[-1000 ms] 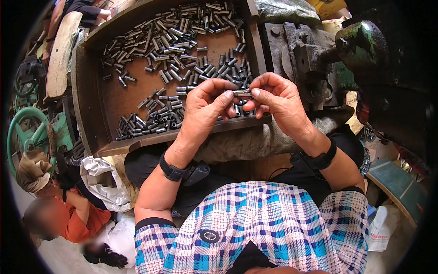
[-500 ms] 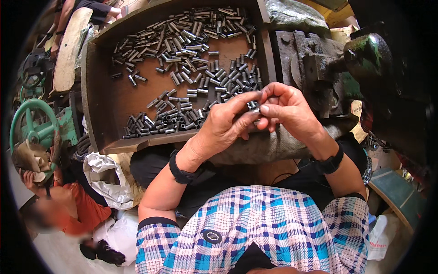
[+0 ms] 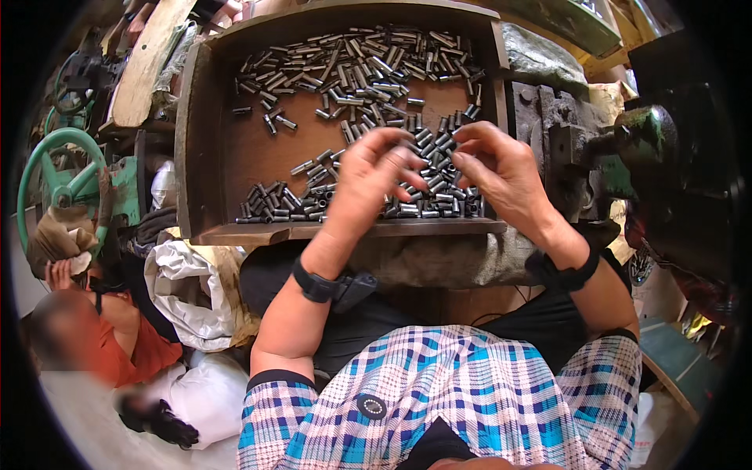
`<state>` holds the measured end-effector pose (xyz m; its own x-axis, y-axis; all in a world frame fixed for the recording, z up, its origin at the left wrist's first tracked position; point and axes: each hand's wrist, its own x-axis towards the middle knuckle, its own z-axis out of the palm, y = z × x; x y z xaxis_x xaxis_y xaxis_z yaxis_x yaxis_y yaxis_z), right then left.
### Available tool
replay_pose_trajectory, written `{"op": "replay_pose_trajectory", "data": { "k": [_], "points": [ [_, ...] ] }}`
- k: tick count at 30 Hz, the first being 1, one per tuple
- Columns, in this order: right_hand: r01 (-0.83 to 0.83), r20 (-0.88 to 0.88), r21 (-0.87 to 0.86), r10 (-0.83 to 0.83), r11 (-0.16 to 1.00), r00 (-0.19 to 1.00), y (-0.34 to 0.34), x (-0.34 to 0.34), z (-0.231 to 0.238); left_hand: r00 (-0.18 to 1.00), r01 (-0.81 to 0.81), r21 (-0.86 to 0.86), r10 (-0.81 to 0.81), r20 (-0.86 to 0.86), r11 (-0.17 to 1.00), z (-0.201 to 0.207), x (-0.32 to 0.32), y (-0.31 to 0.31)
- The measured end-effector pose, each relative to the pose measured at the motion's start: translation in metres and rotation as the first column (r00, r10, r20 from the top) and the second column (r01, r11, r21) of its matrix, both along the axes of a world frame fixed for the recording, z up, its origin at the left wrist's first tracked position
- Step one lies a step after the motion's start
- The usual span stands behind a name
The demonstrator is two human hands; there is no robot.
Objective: Inspecting and sorting small metal parts before processing them with a manual machine.
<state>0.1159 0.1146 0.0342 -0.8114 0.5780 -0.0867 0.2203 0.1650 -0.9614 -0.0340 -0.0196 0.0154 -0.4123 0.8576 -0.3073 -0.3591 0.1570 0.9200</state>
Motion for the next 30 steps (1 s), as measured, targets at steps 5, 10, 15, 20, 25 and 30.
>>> {"op": "replay_pose_trajectory", "data": {
  "k": [5,10,15,20,25,30],
  "points": [
    [-0.333,0.203,0.709,0.273,0.622,0.941,0.002,-0.068,-0.008,0.868,-0.438,-0.068,0.441,0.226,0.896,-0.009,-0.040,-0.022],
    [-0.572,0.498,0.690,0.283,0.443,0.820,-0.013,-0.126,-0.023,0.904,-0.409,-0.080,0.416,0.099,0.909,-0.018,-0.041,-0.029],
    [-0.595,0.550,0.730,0.227,0.336,0.804,-0.020,-0.130,-0.022,0.715,-0.129,-0.138,-0.004,-0.699,0.982,-0.021,-0.036,-0.033],
    [-0.533,0.415,0.763,0.355,0.366,0.838,-0.002,-0.116,-0.031,0.282,-0.044,-0.174,-0.154,-0.947,0.984,-0.022,-0.022,-0.027],
    [-0.300,0.091,0.490,0.295,0.818,0.951,0.013,-0.073,-0.031,0.067,-0.127,-0.403,-0.397,-0.915,0.906,-0.024,-0.018,-0.018],
    [-0.162,0.133,0.067,0.152,0.984,0.979,0.001,-0.018,-0.018,-0.004,-0.110,-0.468,-0.471,-0.882,0.877,-0.022,-0.015,-0.015]
  ]
}}
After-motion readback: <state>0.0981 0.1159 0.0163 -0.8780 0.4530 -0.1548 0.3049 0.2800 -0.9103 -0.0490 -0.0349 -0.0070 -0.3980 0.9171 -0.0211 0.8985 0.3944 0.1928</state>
